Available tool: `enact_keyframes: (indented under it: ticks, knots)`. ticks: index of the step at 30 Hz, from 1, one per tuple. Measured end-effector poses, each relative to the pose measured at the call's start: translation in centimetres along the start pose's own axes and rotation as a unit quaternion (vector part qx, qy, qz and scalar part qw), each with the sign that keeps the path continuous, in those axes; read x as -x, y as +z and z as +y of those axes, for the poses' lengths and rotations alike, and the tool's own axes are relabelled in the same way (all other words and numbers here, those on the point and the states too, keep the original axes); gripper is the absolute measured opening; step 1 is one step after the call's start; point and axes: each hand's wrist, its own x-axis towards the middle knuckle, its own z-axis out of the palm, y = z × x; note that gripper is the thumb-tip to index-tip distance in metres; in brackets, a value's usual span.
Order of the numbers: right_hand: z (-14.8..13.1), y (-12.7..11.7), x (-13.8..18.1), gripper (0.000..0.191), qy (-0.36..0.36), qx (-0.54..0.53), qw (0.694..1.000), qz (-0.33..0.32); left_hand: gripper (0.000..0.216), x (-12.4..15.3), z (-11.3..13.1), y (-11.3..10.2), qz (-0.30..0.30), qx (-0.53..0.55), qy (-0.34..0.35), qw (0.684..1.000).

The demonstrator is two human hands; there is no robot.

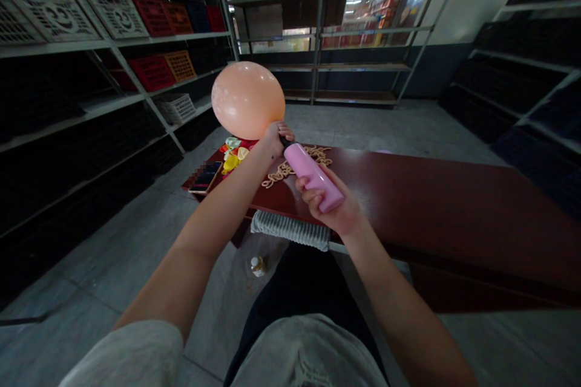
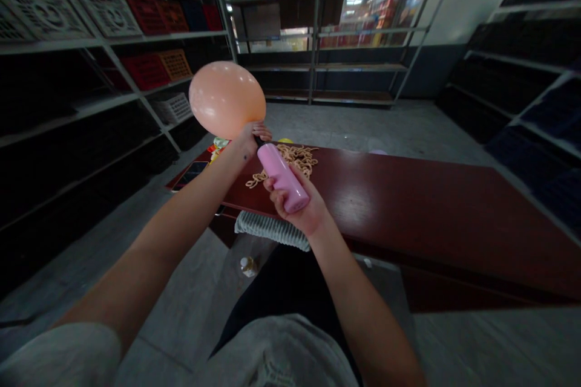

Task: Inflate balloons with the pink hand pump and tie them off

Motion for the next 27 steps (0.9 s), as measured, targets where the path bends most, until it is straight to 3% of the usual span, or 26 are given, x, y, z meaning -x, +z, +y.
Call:
enact_keyframes:
  ticks: [4,7,14,17,19,22,27]
  knots:
    - [0.5,-0.8,-1.1,0.039,0.049,-0.163,0.984,-0.057,0.044,-0.3,0.4,-0.9,0.035,-0.004,0.030,0.999]
    - [0.9,-1.8,-1.7,0.038,0.079,-0.205,0.973,-0.067,0.042,-0.7,0.9,-1.5,0.053,-0.023,0.046,0.997]
    - [1.4,-4.7,-1.0,0.044,0.070,0.021,0.997,0.032,0.038,-2.5,4.1,-3.1,0.088,-0.045,0.086,0.991]
    - [1.2,-5.9,-0.1,0.058,0.034,0.148,0.988,0.034,0.036,-3.1,6.1,-3.9,0.106,-0.044,0.121,0.986]
    - [0.9,-6.8,0.2,0.071,0.003,0.257,0.966,0.038,0.035,-3.2,7.2,-4.3,0.111,-0.039,0.151,0.982]
    - [0.2,-8.7,0.0,0.078,-0.046,0.461,0.883,0.074,0.036,-2.9,7.9,-4.7,0.121,-0.029,0.202,0.971]
    - [-0.7,-10.8,-0.3,0.069,-0.167,0.739,0.633,0.157,0.039,-2.4,6.6,-4.2,0.139,-0.006,0.281,0.949]
